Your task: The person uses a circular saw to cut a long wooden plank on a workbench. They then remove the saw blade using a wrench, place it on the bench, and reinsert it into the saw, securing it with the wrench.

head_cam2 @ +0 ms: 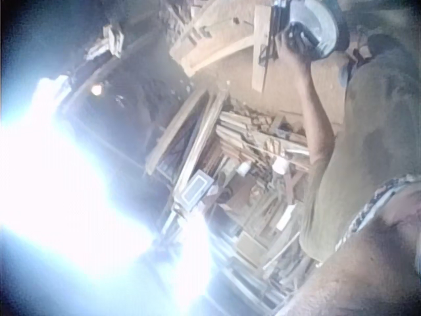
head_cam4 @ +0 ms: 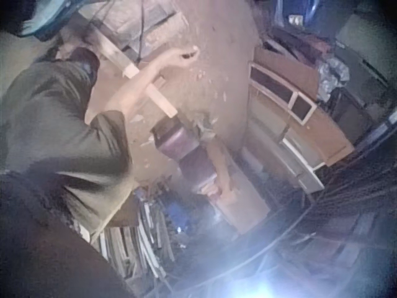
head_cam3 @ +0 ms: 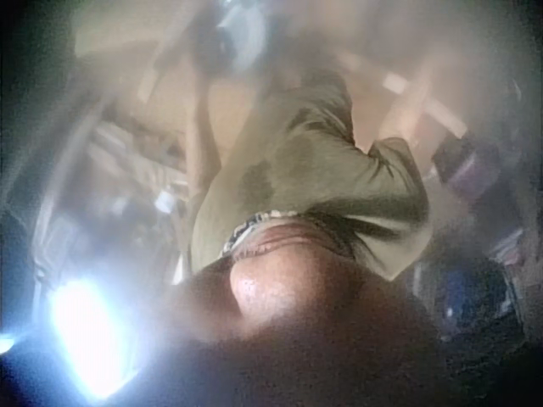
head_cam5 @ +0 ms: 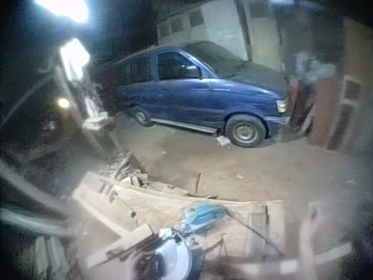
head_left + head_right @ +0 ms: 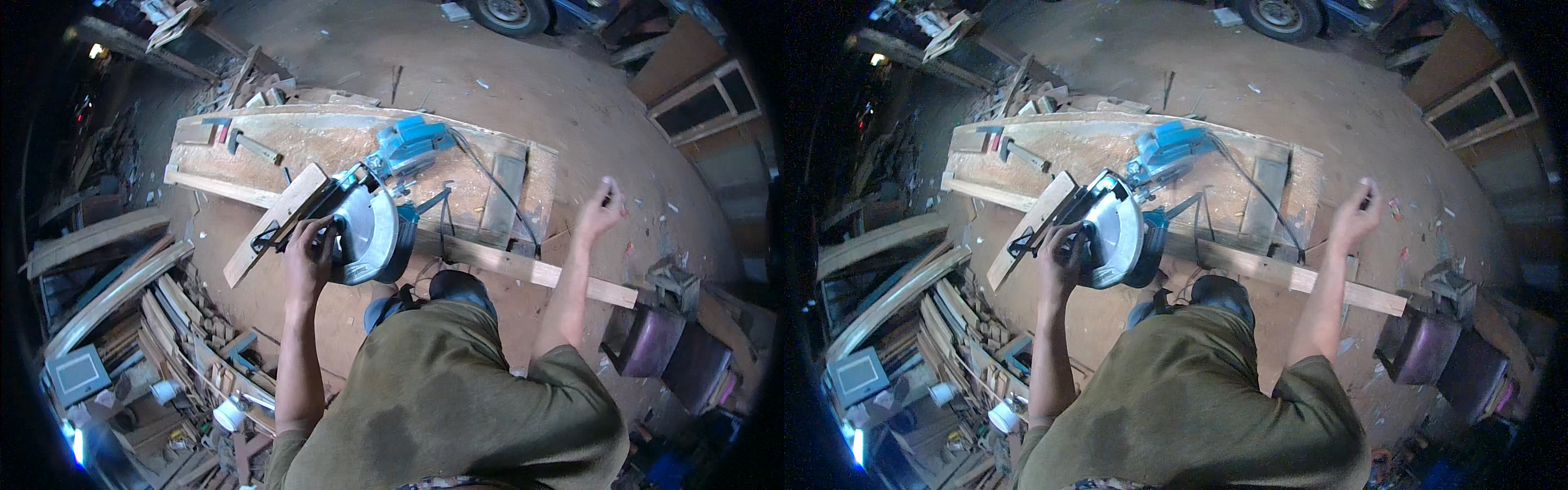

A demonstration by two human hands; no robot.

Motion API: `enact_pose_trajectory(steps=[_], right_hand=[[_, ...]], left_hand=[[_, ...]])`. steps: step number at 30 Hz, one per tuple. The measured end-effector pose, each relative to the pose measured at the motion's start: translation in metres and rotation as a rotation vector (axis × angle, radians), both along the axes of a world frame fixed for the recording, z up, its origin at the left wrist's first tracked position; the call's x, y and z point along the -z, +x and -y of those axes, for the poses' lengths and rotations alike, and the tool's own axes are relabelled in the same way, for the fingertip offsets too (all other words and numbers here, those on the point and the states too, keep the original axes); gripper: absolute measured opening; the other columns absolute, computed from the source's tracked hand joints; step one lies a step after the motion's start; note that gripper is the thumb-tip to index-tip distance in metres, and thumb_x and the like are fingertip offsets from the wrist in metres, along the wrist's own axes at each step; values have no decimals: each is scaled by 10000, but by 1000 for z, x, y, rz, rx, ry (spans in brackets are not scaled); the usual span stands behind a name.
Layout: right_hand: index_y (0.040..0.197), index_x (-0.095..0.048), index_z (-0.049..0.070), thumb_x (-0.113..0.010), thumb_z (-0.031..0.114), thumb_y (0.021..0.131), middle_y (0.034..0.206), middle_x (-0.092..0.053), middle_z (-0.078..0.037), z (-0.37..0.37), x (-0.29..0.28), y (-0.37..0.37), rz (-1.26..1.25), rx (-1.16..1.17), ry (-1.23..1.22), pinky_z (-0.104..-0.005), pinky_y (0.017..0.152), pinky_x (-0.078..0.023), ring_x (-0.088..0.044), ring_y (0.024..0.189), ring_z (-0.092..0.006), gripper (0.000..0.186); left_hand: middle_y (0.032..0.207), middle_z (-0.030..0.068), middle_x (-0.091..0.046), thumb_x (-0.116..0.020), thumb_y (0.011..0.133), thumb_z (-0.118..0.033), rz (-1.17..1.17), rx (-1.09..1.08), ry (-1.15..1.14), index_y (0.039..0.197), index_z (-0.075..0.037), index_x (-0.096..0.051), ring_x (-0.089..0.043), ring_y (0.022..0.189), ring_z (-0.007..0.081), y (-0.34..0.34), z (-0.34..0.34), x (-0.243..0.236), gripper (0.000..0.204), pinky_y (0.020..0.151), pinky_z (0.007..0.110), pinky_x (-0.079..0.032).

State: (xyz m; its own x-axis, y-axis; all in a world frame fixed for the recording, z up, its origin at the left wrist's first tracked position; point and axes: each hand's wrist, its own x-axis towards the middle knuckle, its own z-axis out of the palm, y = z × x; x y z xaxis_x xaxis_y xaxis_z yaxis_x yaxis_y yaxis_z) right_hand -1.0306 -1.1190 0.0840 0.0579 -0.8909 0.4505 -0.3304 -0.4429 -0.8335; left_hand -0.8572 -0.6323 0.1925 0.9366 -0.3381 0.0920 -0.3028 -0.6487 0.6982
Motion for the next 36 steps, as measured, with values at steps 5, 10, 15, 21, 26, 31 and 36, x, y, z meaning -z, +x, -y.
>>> enact_pose_trajectory(steps=[5,10,15,21,26,31,36], right_hand=[[1038,-718,28,-710,146,961,943,-658,-52,-147,-25,90,31,-627,108,-309,779,-512,-606,851,-148,142],[992,-712,47,-770,177,887,968,-672,-115,-284,-86,138,-79,-1357,9,-391,801,-540,-674,914,-292,177],[930,-669,13,-731,246,892,925,-651,-153,-330,-87,168,-534,-1449,-237,-460,784,-543,-672,910,-355,243],[923,-656,-17,-701,219,897,966,-644,-195,-327,-85,178,-529,-1601,-225,-485,803,-540,-665,904,-388,242],[889,-660,-29,-673,175,885,933,-629,-215,-330,-95,178,-628,-1534,-145,-492,810,-538,-664,904,-404,205],[885,-663,-35,-664,129,854,942,-635,-204,-335,-91,182,-621,-1546,-285,-482,815,-548,-669,935,-400,167],[927,-668,-40,-672,117,843,1006,-640,-203,-340,-97,186,-728,-1613,-368,-464,832,-556,-673,962,-380,179]], left_hand=[[829,152,-693,-793,889,-239,19,-129,151,914,-1,-708,-674,731,282,8,-3,12,254,679,382,-534],[929,159,-670,-827,835,-182,-3,-124,-39,1092,-17,-675,-675,849,317,-3,-17,25,341,757,399,-547],[1065,162,-647,-808,798,-154,14,-26,114,1219,-43,-668,-659,948,341,-5,-13,6,458,814,407,-543],[961,142,-629,-802,789,-162,-28,-74,139,1159,-56,-698,-648,859,324,-1,-12,10,398,758,411,-536],[909,133,-616,-777,803,-143,55,-51,129,1155,-68,-709,-640,791,298,0,-13,19,367,706,396,-526],[891,134,-606,-769,800,-139,37,-24,180,1154,-64,-708,-634,795,322,2,-15,15,367,702,416,-519],[887,155,-595,-791,784,-209,42,-14,117,1065,-26,-691,-602,807,343,3,-18,22,350,712,421,-494]])
